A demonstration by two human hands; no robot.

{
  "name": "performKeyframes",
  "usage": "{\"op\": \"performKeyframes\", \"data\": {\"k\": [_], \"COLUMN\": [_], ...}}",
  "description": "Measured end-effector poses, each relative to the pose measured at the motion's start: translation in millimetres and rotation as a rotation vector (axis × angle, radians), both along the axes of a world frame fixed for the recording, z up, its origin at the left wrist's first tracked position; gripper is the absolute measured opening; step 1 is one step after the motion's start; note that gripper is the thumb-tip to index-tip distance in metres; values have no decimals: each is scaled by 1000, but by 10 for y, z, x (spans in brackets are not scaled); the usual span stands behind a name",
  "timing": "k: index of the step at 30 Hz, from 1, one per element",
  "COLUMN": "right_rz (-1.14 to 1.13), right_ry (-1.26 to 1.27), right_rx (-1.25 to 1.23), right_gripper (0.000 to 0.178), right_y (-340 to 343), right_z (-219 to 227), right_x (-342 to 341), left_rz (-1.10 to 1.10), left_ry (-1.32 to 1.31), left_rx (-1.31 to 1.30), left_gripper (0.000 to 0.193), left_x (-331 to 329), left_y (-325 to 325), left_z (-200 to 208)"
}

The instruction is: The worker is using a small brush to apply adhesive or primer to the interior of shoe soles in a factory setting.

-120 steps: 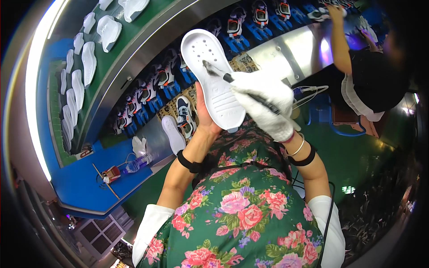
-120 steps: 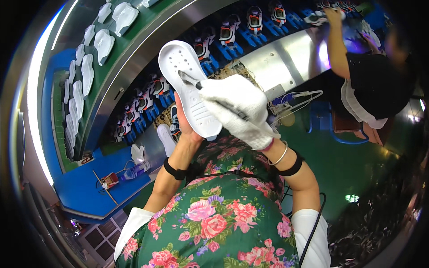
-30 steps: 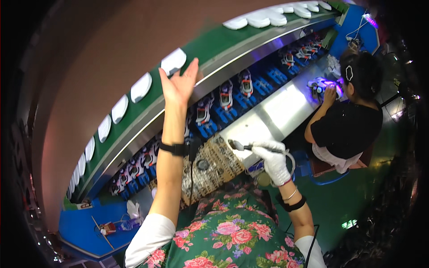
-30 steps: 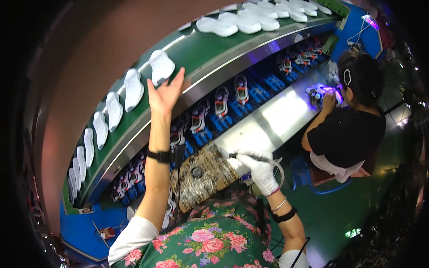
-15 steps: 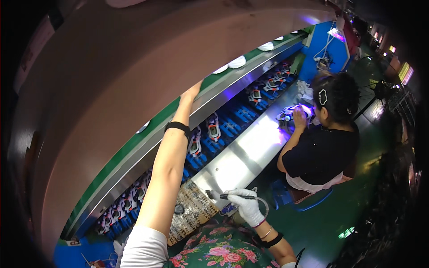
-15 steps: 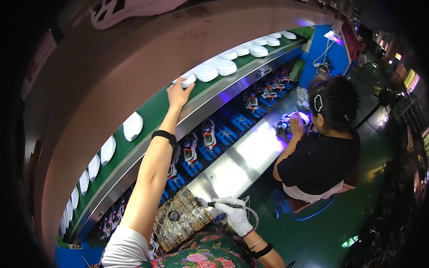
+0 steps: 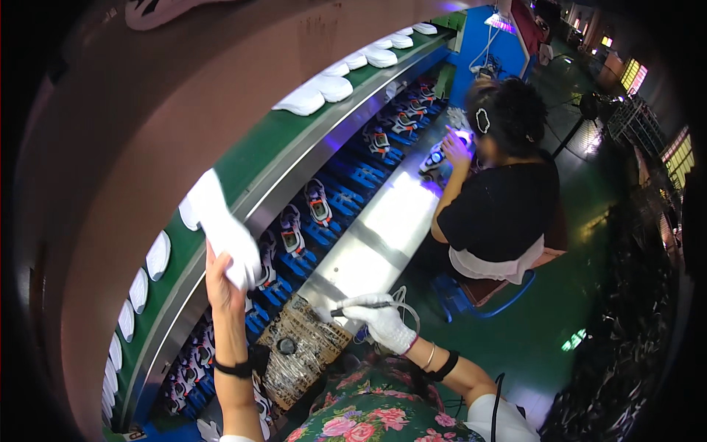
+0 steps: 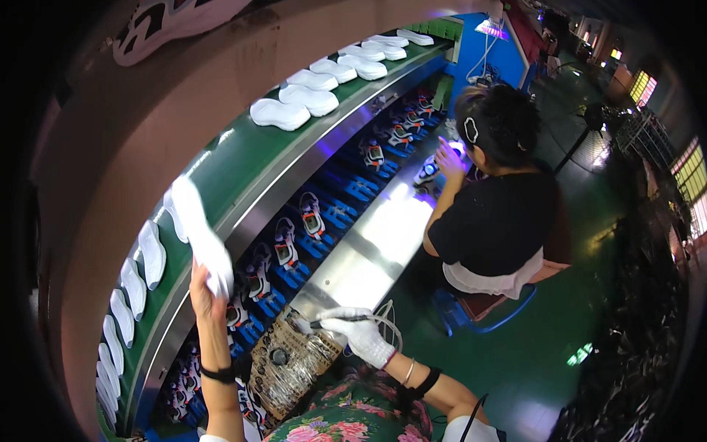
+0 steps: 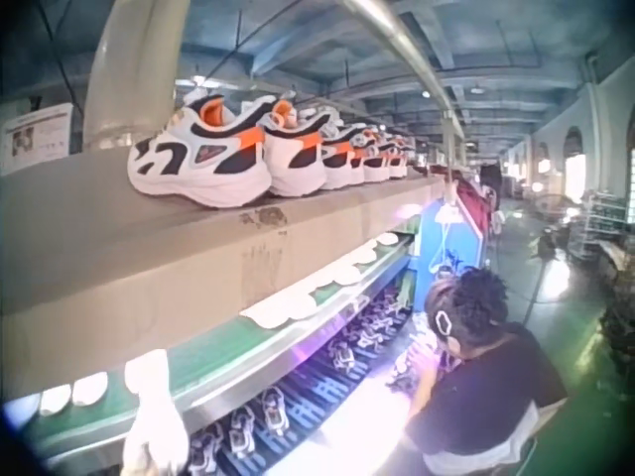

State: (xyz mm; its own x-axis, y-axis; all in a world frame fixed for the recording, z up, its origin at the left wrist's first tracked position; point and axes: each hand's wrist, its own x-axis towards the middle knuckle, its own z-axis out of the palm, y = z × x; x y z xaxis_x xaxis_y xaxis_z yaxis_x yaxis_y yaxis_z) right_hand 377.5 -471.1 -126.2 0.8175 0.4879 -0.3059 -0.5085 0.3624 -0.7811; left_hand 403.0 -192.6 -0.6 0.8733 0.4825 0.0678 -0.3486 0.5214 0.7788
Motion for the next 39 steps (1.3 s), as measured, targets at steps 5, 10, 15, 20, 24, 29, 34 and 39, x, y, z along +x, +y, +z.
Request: {"op": "performKeyframes", "data": {"k": [5, 10, 15, 20, 24, 29, 34, 39], "right_rz": [-41, 140, 233, 88, 8, 78, 241, 95], "right_ry": [26, -419, -651, -1167, -1383, -1593, -1335, -1548], "right_rx": [135, -27, -94, -270, -326, -372, -103, -214], "right_gripper": [15, 19, 22, 20, 25, 32, 31, 28], "right_y": [150, 395, 624, 782, 965, 1051, 1091, 1182], "right_z": [519, 987, 1026, 1095, 1078, 1047, 1062, 917], "right_x": [-2, -184, -350, -294, -323, -624, -648, -671], "left_rz": [-193, -220, -281, -100, -264, -173, -43, -204], "left_ry": [312, 476, 197, 236, 9, 176, 314, -2], "left_rx": [-49, -369, -822, -728, -692, -434, -342, -542], "left_gripper": [54, 84, 89, 89, 101, 92, 96, 87], "left_x": [-1178, -1806, -1778, -1739, -1846, -1950, -2044, -2068], "left_y": [121, -410, -548, -697, -753, -742, -620, -446], "left_z": [-610, -1124, -1131, -841, -824, -860, -901, -1095]}}
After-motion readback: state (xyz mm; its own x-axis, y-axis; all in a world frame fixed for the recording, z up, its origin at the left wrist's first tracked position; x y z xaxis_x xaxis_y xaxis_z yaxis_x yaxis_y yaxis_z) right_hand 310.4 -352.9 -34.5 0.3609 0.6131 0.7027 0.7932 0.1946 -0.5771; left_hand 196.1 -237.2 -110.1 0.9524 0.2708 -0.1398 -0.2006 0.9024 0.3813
